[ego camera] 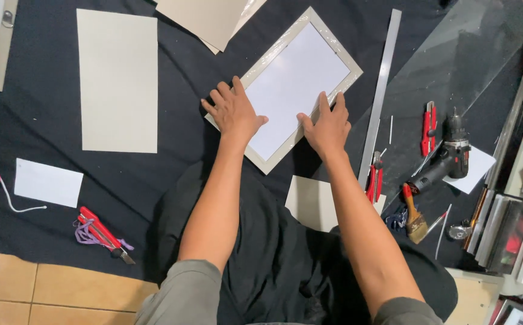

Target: The person is preparing and assembling a picture frame, including cleaning the glass, inserting paper, and cutting a backing board to size using a utility knife and ruler.

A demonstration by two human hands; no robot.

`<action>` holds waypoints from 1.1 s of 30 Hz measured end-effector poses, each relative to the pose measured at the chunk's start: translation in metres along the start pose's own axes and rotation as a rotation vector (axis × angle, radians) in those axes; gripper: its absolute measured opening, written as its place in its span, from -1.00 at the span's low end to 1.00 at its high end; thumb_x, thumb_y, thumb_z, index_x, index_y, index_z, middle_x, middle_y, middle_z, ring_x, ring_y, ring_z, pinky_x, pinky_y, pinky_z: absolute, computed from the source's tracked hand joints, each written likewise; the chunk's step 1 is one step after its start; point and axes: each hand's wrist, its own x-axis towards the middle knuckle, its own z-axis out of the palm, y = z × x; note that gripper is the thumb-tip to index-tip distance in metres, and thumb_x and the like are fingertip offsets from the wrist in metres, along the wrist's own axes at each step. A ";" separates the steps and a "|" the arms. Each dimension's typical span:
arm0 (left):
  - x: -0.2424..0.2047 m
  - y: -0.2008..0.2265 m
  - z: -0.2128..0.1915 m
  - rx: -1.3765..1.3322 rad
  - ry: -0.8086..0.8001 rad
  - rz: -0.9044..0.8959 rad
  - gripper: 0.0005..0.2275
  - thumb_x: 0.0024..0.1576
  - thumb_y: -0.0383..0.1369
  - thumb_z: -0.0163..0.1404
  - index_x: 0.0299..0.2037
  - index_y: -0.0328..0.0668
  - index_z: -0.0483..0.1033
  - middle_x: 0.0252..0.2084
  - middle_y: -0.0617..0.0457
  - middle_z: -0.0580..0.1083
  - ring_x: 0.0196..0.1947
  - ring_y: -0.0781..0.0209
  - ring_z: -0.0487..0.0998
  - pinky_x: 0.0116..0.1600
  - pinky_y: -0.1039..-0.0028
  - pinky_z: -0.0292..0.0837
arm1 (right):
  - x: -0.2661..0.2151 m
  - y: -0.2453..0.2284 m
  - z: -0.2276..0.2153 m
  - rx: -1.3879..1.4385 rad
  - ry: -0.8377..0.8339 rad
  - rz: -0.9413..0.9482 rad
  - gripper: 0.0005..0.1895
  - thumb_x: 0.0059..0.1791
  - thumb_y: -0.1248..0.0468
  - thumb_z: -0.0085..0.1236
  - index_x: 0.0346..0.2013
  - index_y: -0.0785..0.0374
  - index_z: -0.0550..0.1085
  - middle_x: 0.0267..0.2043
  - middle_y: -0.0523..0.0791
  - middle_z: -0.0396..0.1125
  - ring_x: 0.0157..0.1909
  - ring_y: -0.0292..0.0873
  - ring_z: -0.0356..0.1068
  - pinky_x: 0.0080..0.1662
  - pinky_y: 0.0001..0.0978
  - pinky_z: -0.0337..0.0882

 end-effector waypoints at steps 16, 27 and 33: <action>-0.004 0.007 -0.019 -0.377 0.058 -0.019 -0.23 0.14 -0.14 0.19 0.45 -0.36 0.06 0.30 -0.27 0.12 0.31 -0.28 0.12 0.42 -0.25 -0.11 | 0.015 -0.052 0.002 0.225 0.104 -0.154 -0.35 0.04 0.02 0.26 0.33 0.30 0.39 0.45 0.26 0.00 0.48 0.33 0.01 0.30 0.20 0.23; 0.003 0.009 -0.026 -1.442 0.322 -0.295 -0.45 0.18 -0.25 0.10 0.32 -0.32 0.23 0.29 -0.26 0.19 0.39 -0.11 0.27 0.39 0.16 0.33 | 0.163 -0.147 0.032 0.776 0.110 0.075 -0.65 -0.06 0.01 0.21 -0.32 0.26 0.59 -0.55 -0.12 0.46 -0.58 -0.26 0.50 -0.61 -0.40 0.48; 0.006 0.011 -0.033 -1.454 0.222 -0.299 -0.47 0.16 -0.26 -0.01 0.31 -0.39 0.22 0.30 -0.21 0.32 0.26 0.05 0.41 0.27 0.36 0.36 | 0.181 -0.181 0.009 0.831 -0.057 0.070 -0.80 -0.04 0.28 0.24 -0.51 0.23 0.43 -0.49 -0.13 0.39 -0.52 -0.28 0.36 -0.37 -0.48 0.45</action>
